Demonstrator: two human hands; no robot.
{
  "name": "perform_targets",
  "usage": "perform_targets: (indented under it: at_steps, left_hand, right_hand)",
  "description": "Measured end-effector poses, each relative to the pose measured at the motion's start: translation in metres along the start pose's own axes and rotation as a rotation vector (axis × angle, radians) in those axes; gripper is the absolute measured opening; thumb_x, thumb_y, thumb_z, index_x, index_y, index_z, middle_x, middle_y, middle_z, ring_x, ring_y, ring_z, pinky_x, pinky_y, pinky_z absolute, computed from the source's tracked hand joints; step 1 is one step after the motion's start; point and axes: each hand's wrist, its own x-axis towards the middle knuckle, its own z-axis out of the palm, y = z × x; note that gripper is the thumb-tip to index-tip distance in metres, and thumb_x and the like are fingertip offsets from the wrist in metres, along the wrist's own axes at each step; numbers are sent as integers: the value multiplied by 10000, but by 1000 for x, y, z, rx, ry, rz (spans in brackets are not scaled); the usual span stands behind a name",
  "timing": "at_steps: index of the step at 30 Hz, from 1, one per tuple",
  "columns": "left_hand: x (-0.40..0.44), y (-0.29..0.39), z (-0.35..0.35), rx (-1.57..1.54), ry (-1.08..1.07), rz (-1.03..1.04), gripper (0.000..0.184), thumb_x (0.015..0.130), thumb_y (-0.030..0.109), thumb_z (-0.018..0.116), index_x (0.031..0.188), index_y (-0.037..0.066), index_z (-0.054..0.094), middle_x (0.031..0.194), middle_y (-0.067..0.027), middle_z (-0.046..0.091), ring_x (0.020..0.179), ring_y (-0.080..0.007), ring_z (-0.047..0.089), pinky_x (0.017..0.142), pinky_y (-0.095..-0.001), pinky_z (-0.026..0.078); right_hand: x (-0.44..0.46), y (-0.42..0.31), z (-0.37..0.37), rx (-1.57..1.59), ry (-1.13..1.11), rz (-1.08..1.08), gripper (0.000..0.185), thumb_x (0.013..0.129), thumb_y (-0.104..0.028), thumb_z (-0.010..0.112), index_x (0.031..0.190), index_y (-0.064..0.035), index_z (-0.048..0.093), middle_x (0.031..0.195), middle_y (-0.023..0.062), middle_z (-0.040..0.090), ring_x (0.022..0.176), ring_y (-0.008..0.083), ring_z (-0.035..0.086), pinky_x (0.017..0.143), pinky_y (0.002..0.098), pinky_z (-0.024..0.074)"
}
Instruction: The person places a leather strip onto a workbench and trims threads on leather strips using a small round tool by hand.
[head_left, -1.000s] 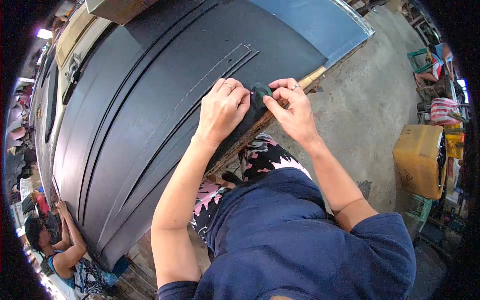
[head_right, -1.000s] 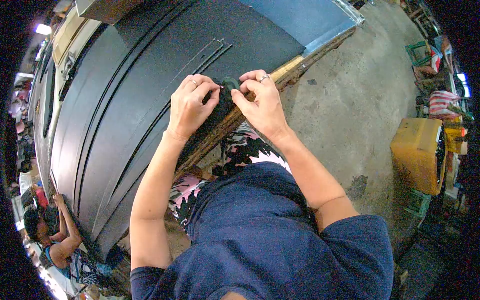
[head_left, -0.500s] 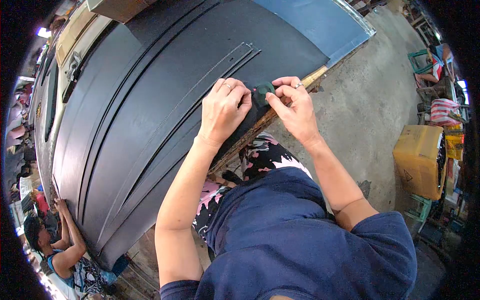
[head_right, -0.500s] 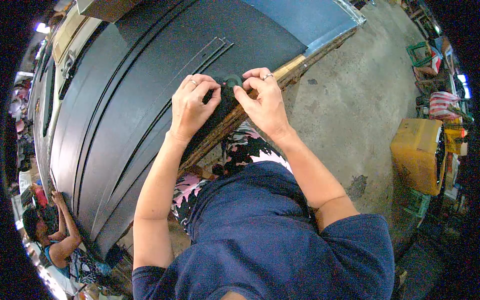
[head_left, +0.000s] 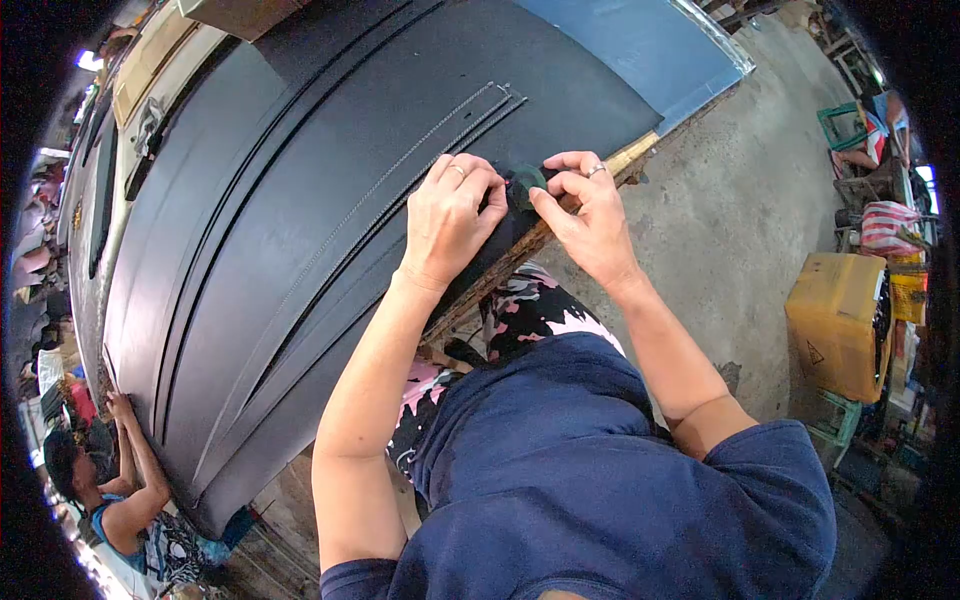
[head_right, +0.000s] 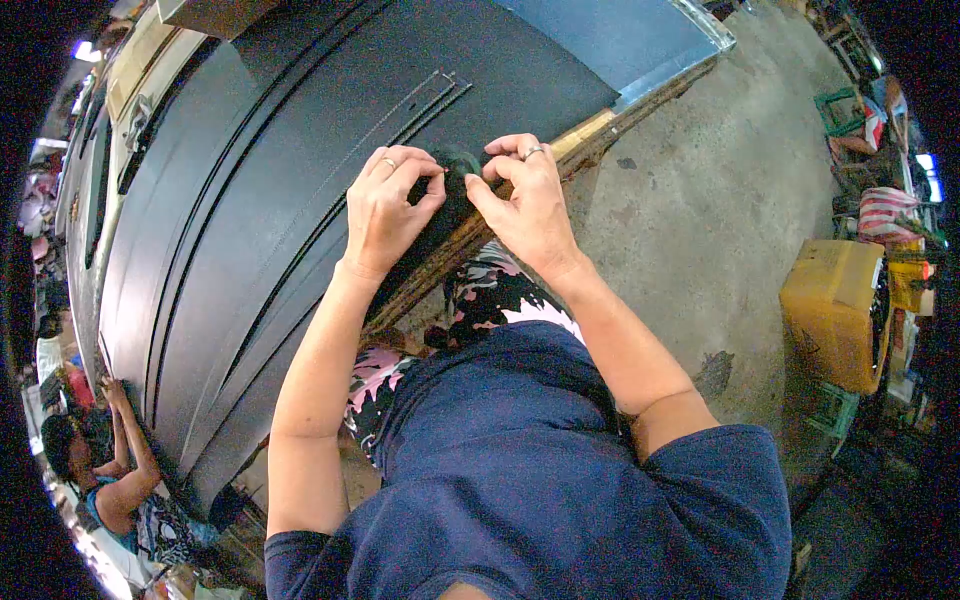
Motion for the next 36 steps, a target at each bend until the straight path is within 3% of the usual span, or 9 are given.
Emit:
perform_targets:
  at_steps: [5,11,15,18,21,25,28,31,36]
  left_hand:
    - [-1,-3,-1,-56,34,-47,108,700,20,694,758,42,605,835,-58,621,747,-252,619,671,-338,516]
    - [7,0,-8,-186,-45,-392,180,772,12,695,947,-7,656,862,-100,640,740,-160,664,679,-270,558]
    - [17,-6,-15,-200,-196,-359,249,776,58,699,1010,-16,660,844,-101,621,739,-188,658,682,-299,549]
    - [28,-6,-21,-84,-350,-291,232,790,125,688,991,8,682,911,-131,615,761,-255,670,698,-361,523]
    - [30,-9,-16,11,-343,-165,178,809,148,670,916,7,691,906,-131,619,797,-297,653,710,-398,515]
    - [35,-10,-14,42,-373,-132,130,815,137,653,854,17,685,885,-126,623,802,-317,634,717,-411,508]
    - [33,-12,-12,44,-344,-129,112,812,134,651,854,35,682,860,-115,625,804,-311,630,718,-395,502]
    - [30,-11,-13,20,-322,-167,105,801,119,647,843,29,681,854,-116,625,804,-312,632,717,-393,504]
    - [25,-12,-8,12,-236,-208,89,770,79,663,826,11,677,801,-121,620,728,-286,641,667,-365,514]
  right_hand:
    - [1,-2,-5,107,-17,107,177,778,-113,709,730,24,608,1016,174,580,981,293,559,848,358,446]
    - [1,2,-5,49,-14,27,185,792,-102,706,737,40,602,1018,165,574,934,239,580,713,312,481]
    - [0,-2,-7,87,-36,71,180,801,-92,704,736,39,597,1028,147,575,803,166,585,627,271,474]
    - [4,-5,-11,128,40,39,178,809,-82,700,735,38,592,983,126,589,665,107,555,580,240,451]
    - [11,0,-12,117,74,63,178,815,-77,699,735,38,589,944,106,602,600,76,524,557,225,432]
    - [20,1,-4,195,65,68,176,815,-86,699,743,38,595,934,111,616,594,84,529,551,231,432]
    - [24,0,3,164,19,86,170,858,-65,674,765,56,599,968,62,582,670,41,492,598,203,407]
    - [25,0,10,148,34,55,200,827,-111,685,732,40,594,923,128,614,607,121,560,555,253,456]
    - [25,-2,10,145,-4,55,190,830,-82,687,733,46,586,955,99,600,647,87,511,593,239,436]
